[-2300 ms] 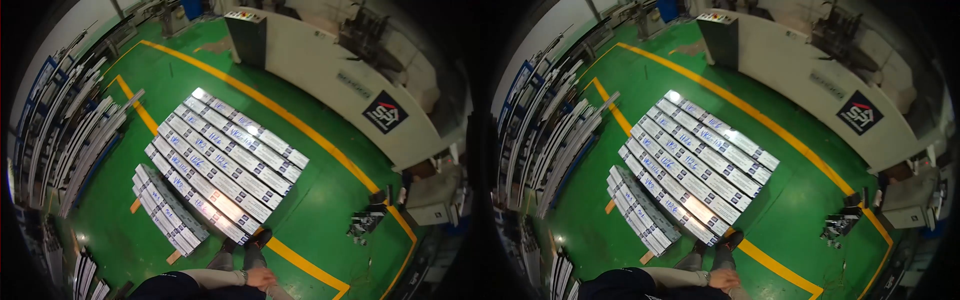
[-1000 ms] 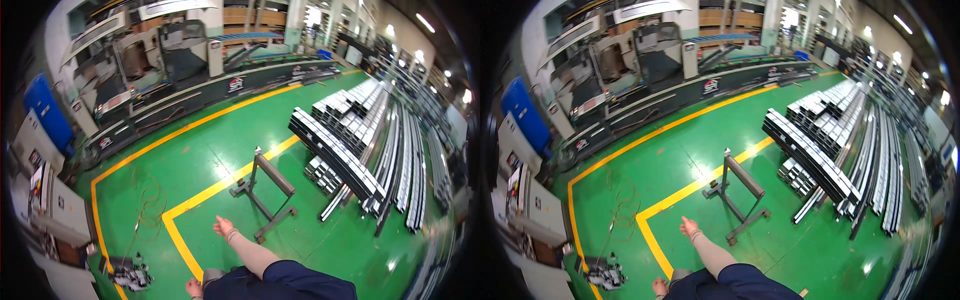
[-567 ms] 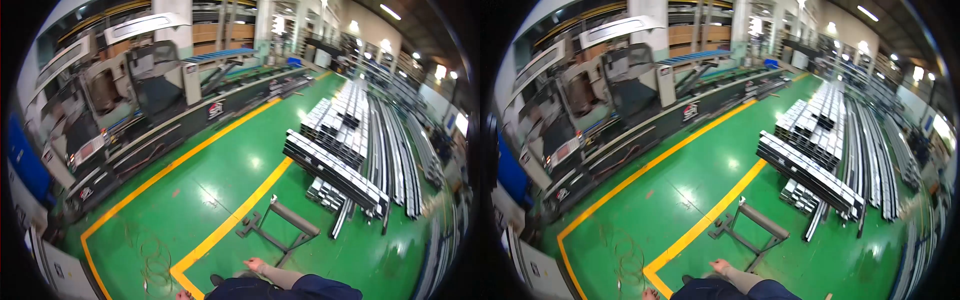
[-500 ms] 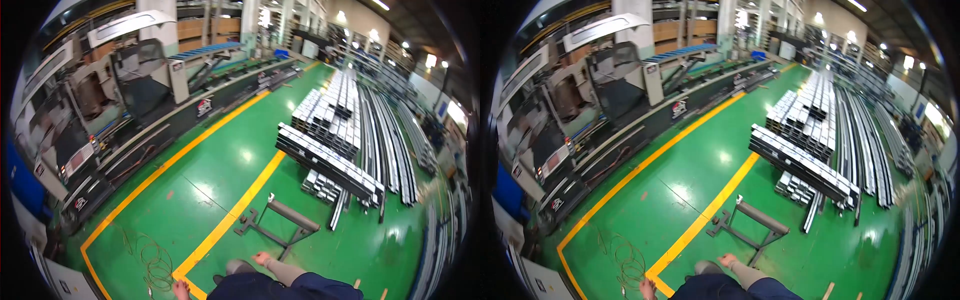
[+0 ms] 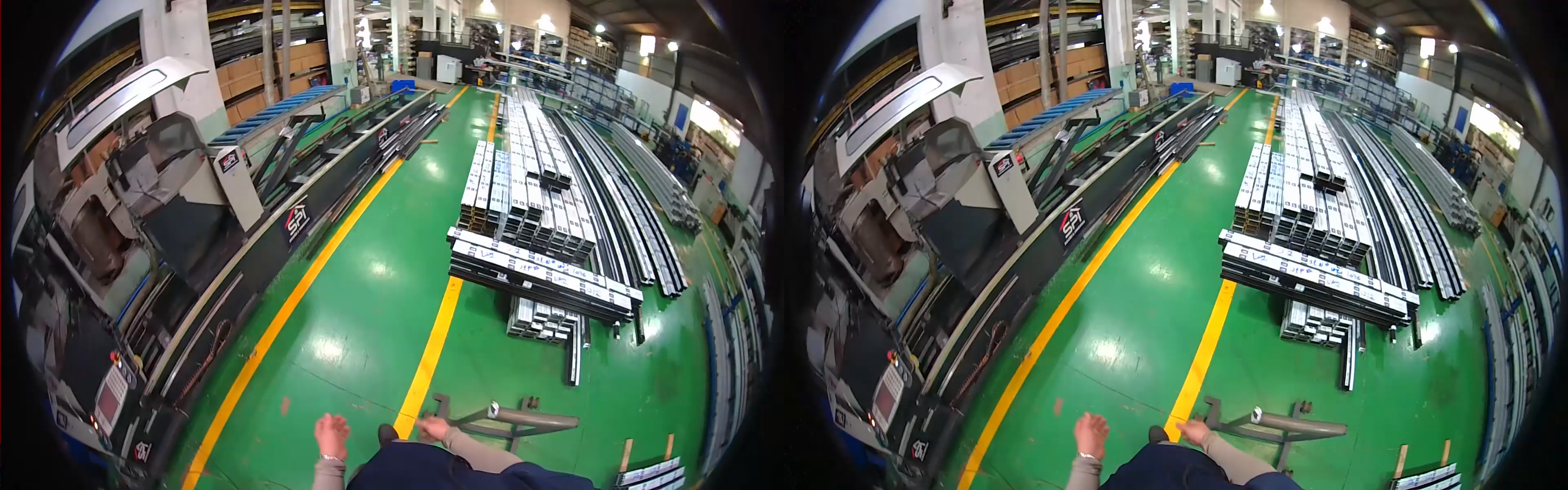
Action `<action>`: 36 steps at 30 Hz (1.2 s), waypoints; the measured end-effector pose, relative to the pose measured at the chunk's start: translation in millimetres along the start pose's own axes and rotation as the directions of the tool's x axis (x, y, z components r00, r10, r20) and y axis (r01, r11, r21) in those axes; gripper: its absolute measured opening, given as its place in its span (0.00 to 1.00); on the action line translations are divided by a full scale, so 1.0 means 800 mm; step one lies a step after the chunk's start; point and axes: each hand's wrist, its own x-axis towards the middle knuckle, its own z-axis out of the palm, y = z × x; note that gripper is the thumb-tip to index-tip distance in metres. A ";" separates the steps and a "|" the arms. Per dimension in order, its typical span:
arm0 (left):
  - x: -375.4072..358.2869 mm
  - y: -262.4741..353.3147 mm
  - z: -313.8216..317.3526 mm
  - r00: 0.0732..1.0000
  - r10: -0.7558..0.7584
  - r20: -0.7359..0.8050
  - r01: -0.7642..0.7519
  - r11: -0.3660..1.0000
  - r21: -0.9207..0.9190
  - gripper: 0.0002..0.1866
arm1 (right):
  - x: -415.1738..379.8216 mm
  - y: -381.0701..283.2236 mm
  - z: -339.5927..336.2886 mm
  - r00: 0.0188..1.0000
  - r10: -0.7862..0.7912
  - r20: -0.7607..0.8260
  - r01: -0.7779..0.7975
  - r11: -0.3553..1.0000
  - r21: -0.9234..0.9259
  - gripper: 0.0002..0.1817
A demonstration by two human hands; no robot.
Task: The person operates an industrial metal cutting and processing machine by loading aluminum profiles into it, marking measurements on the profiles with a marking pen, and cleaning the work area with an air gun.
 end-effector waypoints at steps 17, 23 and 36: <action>0.539 0.167 0.171 0.992 0.002 -0.129 0.055 0.897 0.438 0.12 | 0.335 -0.387 -0.190 0.973 -0.073 -0.219 -0.131 0.606 -0.784 0.38; 0.732 0.257 0.525 0.895 -0.188 0.405 -0.107 0.791 0.603 0.14 | 0.309 -0.459 -0.287 0.776 0.067 -0.627 -0.206 0.967 -0.151 0.32; 0.939 0.163 0.979 0.701 -0.365 0.613 -0.133 0.778 0.615 0.12 | 0.602 -0.653 -0.521 0.786 0.077 -0.613 -0.138 0.989 -0.053 0.34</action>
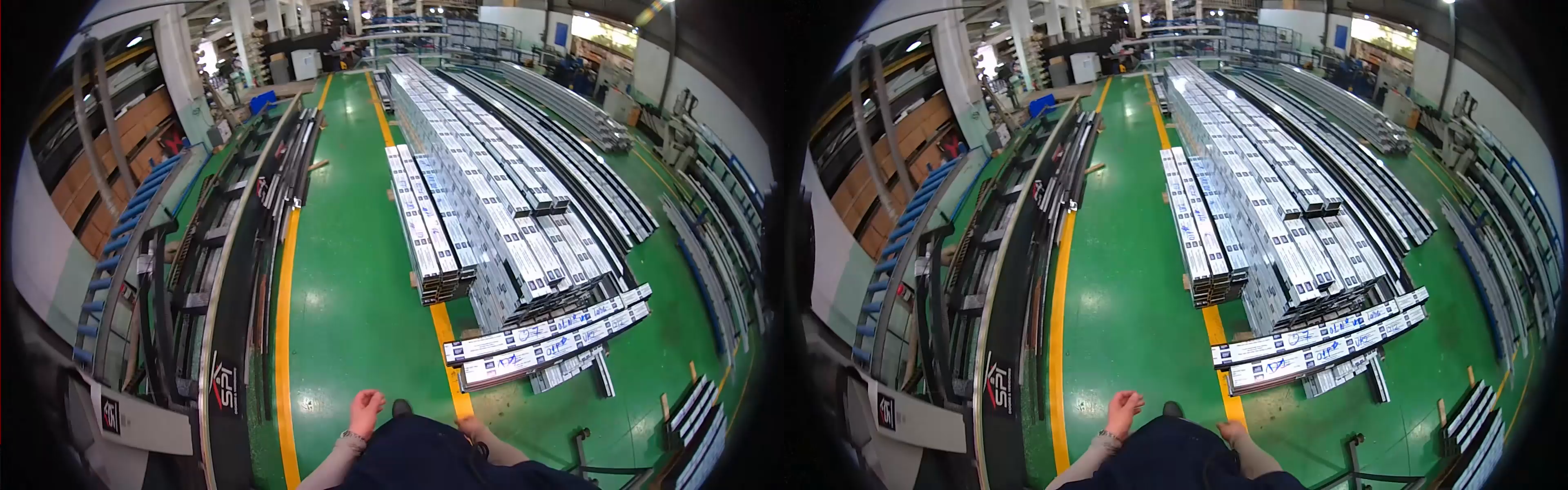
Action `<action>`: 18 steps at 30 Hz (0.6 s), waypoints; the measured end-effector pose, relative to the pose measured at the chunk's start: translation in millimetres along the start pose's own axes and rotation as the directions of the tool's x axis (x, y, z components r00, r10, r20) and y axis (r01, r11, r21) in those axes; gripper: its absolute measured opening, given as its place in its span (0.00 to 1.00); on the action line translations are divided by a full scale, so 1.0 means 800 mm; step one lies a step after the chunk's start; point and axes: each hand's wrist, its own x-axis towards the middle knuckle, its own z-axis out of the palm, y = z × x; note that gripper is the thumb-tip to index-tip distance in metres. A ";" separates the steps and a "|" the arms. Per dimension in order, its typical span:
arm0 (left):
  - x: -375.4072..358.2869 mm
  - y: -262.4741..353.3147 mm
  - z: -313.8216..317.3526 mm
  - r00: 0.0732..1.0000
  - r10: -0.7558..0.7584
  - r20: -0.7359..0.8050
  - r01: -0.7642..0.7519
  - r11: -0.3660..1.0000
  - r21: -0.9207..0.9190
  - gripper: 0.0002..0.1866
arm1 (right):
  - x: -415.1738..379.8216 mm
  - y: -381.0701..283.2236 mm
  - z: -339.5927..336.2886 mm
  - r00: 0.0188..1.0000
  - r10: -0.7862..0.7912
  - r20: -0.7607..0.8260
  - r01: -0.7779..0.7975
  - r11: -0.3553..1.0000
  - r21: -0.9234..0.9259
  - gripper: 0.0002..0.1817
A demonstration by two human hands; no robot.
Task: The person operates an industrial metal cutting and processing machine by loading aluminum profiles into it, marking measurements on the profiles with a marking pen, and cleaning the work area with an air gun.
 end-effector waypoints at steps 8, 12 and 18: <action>0.176 -0.038 -0.133 0.950 -0.117 -0.290 0.163 0.977 0.138 0.11 | 0.218 -0.309 -0.252 0.944 -0.109 -0.313 0.243 0.871 0.428 0.27; 0.318 0.023 -0.107 0.944 -0.114 -0.310 0.114 0.993 -0.017 0.11 | 0.236 -0.436 -0.361 0.998 0.062 0.001 -0.014 0.216 0.976 0.35; 0.542 0.201 -0.001 0.992 0.021 -0.122 -0.013 0.998 0.069 0.13 | 0.323 -0.494 -0.484 0.981 0.046 -0.188 0.186 0.055 0.981 0.37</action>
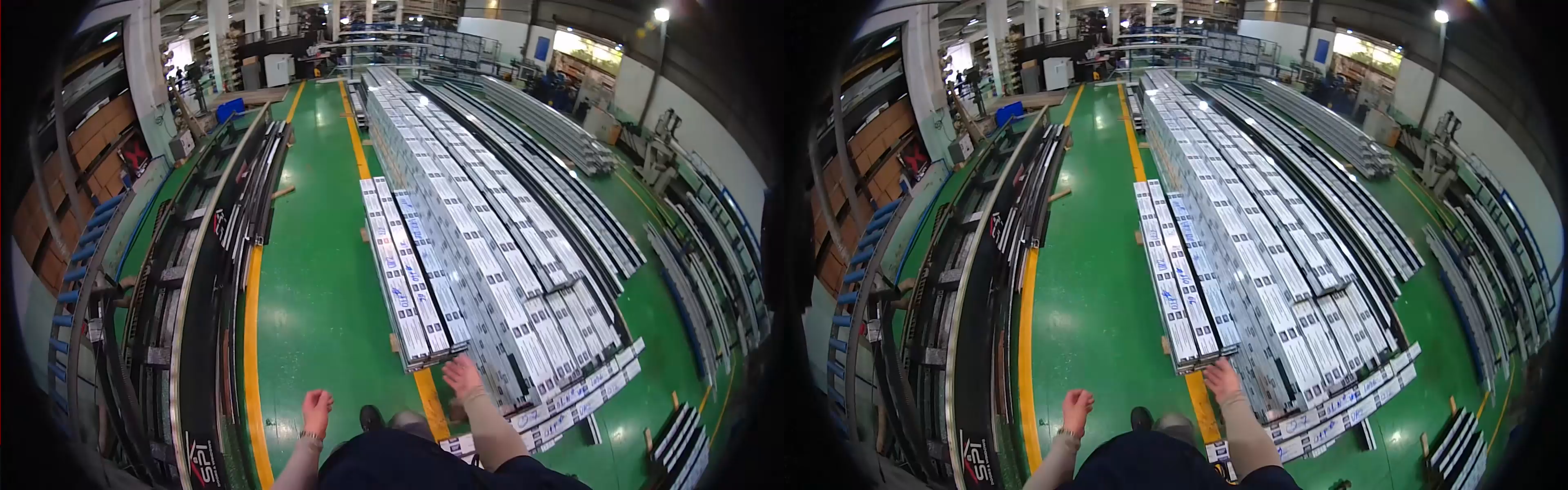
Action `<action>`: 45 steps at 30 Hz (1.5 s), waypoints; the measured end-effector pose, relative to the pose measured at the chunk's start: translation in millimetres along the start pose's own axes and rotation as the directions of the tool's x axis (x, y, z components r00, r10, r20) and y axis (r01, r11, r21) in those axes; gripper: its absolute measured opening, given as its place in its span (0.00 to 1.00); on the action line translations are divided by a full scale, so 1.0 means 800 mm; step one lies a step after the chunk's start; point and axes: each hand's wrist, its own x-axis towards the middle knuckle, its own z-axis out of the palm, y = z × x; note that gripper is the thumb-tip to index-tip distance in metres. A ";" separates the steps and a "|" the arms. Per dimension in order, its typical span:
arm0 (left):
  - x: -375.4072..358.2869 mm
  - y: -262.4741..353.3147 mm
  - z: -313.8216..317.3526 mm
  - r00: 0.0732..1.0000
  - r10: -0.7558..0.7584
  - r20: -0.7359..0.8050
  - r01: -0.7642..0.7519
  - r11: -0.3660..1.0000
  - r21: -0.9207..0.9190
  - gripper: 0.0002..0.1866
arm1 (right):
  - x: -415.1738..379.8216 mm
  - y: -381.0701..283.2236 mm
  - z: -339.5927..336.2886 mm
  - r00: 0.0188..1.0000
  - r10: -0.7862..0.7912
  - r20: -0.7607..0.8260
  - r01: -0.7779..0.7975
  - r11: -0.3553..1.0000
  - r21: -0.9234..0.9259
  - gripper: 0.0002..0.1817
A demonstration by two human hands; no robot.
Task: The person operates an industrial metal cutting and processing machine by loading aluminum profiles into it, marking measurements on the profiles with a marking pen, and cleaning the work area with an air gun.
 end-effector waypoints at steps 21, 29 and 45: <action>0.101 0.007 0.273 0.947 -0.316 -0.057 0.315 0.949 -0.024 0.19 | 0.364 -0.340 -0.226 0.891 -0.181 -0.416 0.239 0.967 0.090 0.34; 0.158 0.081 0.431 0.923 -0.294 0.246 0.237 0.942 0.237 0.18 | 0.386 -0.354 -0.264 0.906 -0.036 -0.422 0.161 0.950 0.266 0.23; 0.212 0.076 0.475 0.618 -0.675 0.402 0.746 0.665 -0.032 0.31 | 0.238 -0.148 0.090 0.845 0.526 0.094 -0.504 0.727 0.466 0.35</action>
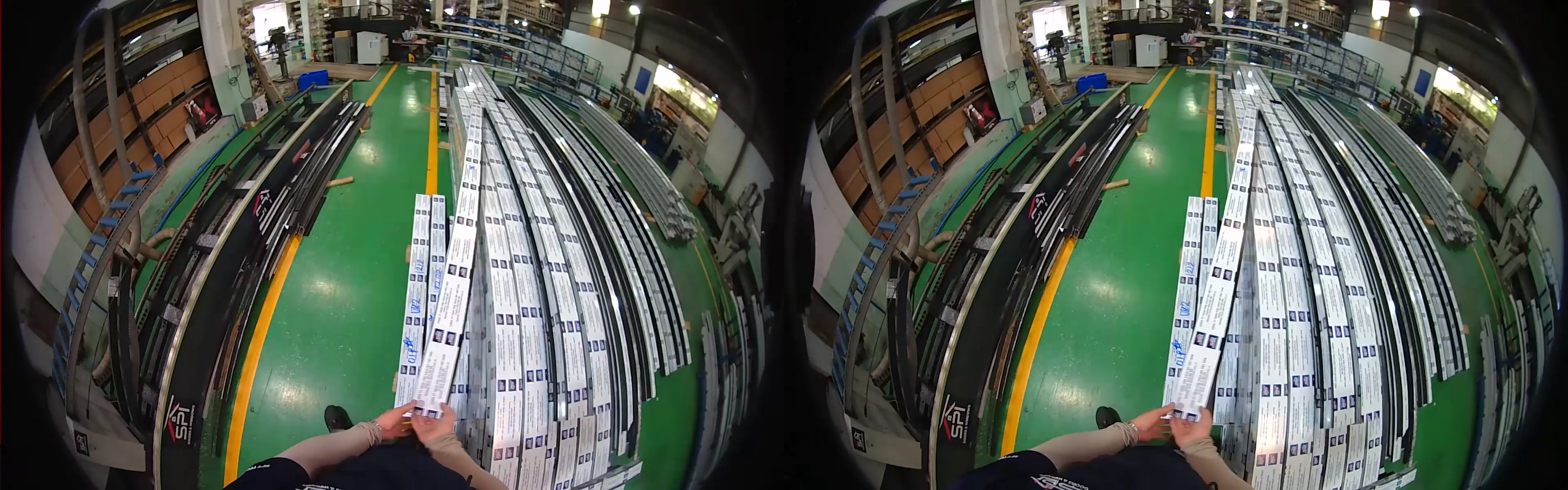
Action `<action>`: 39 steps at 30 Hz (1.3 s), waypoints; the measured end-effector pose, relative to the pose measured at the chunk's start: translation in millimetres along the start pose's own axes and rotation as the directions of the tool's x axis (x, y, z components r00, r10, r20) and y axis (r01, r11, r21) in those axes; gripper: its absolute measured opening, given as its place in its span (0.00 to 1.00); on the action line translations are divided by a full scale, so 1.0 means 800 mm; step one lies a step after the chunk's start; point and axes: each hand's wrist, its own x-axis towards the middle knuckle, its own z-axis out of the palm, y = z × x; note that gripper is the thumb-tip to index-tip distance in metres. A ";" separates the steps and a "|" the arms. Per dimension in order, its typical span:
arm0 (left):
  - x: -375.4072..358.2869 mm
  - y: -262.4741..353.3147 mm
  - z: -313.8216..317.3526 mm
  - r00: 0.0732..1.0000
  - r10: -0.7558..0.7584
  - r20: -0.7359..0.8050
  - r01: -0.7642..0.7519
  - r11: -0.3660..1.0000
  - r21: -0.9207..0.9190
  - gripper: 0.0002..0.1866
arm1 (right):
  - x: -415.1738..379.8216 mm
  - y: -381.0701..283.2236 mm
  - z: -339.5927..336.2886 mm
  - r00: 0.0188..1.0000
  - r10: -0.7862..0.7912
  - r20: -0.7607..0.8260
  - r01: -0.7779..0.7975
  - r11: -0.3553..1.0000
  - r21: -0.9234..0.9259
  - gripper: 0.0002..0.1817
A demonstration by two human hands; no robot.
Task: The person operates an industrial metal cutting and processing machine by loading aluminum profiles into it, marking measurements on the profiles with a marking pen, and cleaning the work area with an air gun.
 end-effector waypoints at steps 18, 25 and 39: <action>-0.067 0.241 -0.440 0.876 0.327 -0.354 -0.478 0.685 -0.550 0.23 | 0.157 0.287 0.228 1.000 0.022 -0.017 -0.022 0.276 -0.961 0.29; -0.089 0.330 -0.558 0.817 0.376 -0.438 -0.570 0.648 -0.506 0.22 | 0.274 0.196 0.232 0.968 -0.235 0.087 0.174 0.382 -0.908 0.19; -0.078 0.472 -0.687 0.665 0.370 -0.649 -0.734 0.484 -0.477 0.47 | 0.668 0.080 0.594 0.984 -0.178 0.007 0.079 0.400 -0.913 0.44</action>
